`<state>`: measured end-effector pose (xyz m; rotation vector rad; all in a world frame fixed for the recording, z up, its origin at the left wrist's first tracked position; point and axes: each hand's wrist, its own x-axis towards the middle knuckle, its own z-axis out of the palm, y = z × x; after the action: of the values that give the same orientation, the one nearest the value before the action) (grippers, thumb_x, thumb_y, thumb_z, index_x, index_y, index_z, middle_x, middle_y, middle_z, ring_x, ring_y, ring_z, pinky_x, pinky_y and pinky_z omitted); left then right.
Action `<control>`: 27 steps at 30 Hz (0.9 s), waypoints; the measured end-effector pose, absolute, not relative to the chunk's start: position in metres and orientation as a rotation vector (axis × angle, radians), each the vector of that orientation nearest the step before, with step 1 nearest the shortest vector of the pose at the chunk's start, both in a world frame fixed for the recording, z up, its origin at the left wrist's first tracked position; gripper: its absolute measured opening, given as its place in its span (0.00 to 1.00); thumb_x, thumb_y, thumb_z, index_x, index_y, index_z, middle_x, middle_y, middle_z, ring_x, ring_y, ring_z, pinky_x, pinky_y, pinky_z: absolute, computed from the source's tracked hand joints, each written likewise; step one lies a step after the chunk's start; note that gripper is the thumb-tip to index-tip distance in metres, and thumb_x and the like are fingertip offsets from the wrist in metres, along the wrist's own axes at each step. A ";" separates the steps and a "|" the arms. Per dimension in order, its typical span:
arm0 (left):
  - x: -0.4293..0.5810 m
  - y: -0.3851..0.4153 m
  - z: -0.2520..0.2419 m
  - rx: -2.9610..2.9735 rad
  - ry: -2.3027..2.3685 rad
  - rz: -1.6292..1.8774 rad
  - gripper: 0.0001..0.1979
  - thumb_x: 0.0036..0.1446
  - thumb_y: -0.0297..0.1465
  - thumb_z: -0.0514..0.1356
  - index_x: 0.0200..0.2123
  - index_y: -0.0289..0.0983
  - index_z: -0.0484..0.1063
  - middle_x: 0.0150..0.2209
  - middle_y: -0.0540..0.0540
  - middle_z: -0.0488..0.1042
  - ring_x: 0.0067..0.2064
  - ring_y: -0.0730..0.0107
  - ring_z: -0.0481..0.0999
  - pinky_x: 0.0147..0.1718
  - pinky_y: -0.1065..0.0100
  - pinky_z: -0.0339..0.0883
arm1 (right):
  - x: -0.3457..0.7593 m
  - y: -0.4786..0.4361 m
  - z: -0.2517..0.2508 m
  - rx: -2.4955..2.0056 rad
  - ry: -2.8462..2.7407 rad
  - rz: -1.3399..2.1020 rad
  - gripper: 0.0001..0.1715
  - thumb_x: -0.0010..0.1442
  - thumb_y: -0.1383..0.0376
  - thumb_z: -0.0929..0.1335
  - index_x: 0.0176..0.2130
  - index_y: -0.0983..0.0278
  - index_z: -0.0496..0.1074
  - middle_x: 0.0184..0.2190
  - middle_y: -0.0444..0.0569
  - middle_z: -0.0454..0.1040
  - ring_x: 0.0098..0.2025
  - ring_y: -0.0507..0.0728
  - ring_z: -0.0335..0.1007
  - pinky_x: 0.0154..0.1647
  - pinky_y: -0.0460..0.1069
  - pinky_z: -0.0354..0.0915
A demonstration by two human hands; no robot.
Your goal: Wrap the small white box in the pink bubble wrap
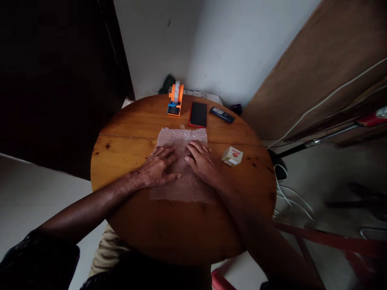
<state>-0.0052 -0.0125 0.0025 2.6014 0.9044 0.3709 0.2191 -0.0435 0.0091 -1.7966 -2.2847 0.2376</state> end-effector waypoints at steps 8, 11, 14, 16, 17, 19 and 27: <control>-0.009 -0.009 0.002 2.627 1.110 0.346 0.38 0.62 0.54 0.58 0.66 0.35 0.65 0.69 0.31 0.60 0.71 0.35 0.56 0.67 0.34 0.48 | 0.224 -0.044 0.005 -1.866 -2.184 0.142 0.34 0.69 0.53 0.60 0.66 0.67 0.64 0.70 0.62 0.60 0.69 0.72 0.58 0.66 0.69 0.57; -0.009 -0.008 0.001 2.639 1.125 0.337 0.39 0.59 0.55 0.60 0.66 0.37 0.65 0.69 0.32 0.61 0.70 0.35 0.57 0.67 0.34 0.49 | 0.226 -0.042 0.003 -1.856 -2.147 0.155 0.32 0.70 0.53 0.59 0.66 0.65 0.65 0.70 0.60 0.61 0.69 0.71 0.59 0.66 0.69 0.57; -0.010 -0.007 0.001 2.652 1.140 0.362 0.40 0.57 0.56 0.61 0.65 0.38 0.67 0.67 0.33 0.64 0.67 0.36 0.62 0.66 0.36 0.51 | 0.228 -0.040 0.001 -1.874 -2.113 0.136 0.31 0.70 0.54 0.58 0.66 0.64 0.66 0.70 0.60 0.61 0.69 0.71 0.59 0.66 0.69 0.58; -0.010 -0.007 0.001 2.655 1.150 0.374 0.40 0.57 0.57 0.61 0.64 0.38 0.68 0.66 0.33 0.65 0.65 0.37 0.64 0.65 0.37 0.52 | 0.228 -0.038 0.001 -1.900 -2.109 0.128 0.32 0.70 0.55 0.58 0.66 0.66 0.66 0.70 0.60 0.60 0.69 0.71 0.58 0.66 0.68 0.57; -0.010 -0.007 0.002 2.655 1.152 0.381 0.40 0.57 0.57 0.61 0.63 0.37 0.68 0.66 0.32 0.66 0.64 0.37 0.64 0.64 0.38 0.52 | 0.228 -0.038 0.002 -1.917 -2.111 0.128 0.32 0.70 0.55 0.58 0.66 0.67 0.65 0.70 0.61 0.60 0.69 0.72 0.58 0.66 0.68 0.57; -0.010 -0.006 0.003 2.656 1.143 0.410 0.39 0.58 0.57 0.60 0.62 0.35 0.70 0.65 0.31 0.67 0.63 0.37 0.65 0.63 0.38 0.53 | 0.227 -0.037 0.003 -1.945 -2.117 0.132 0.33 0.71 0.55 0.58 0.66 0.68 0.65 0.71 0.61 0.60 0.70 0.72 0.58 0.66 0.68 0.57; -0.013 -0.004 0.001 2.640 1.219 0.566 0.34 0.65 0.55 0.53 0.58 0.33 0.73 0.62 0.31 0.69 0.60 0.39 0.67 0.59 0.41 0.58 | 0.232 -0.036 0.003 -1.886 -2.102 0.121 0.31 0.70 0.55 0.57 0.65 0.66 0.66 0.69 0.61 0.63 0.68 0.72 0.60 0.65 0.69 0.58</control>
<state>-0.0128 -0.0036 0.0013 2.6395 1.2189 0.5655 0.2324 -0.0355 0.0027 -1.8864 -2.1015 0.1210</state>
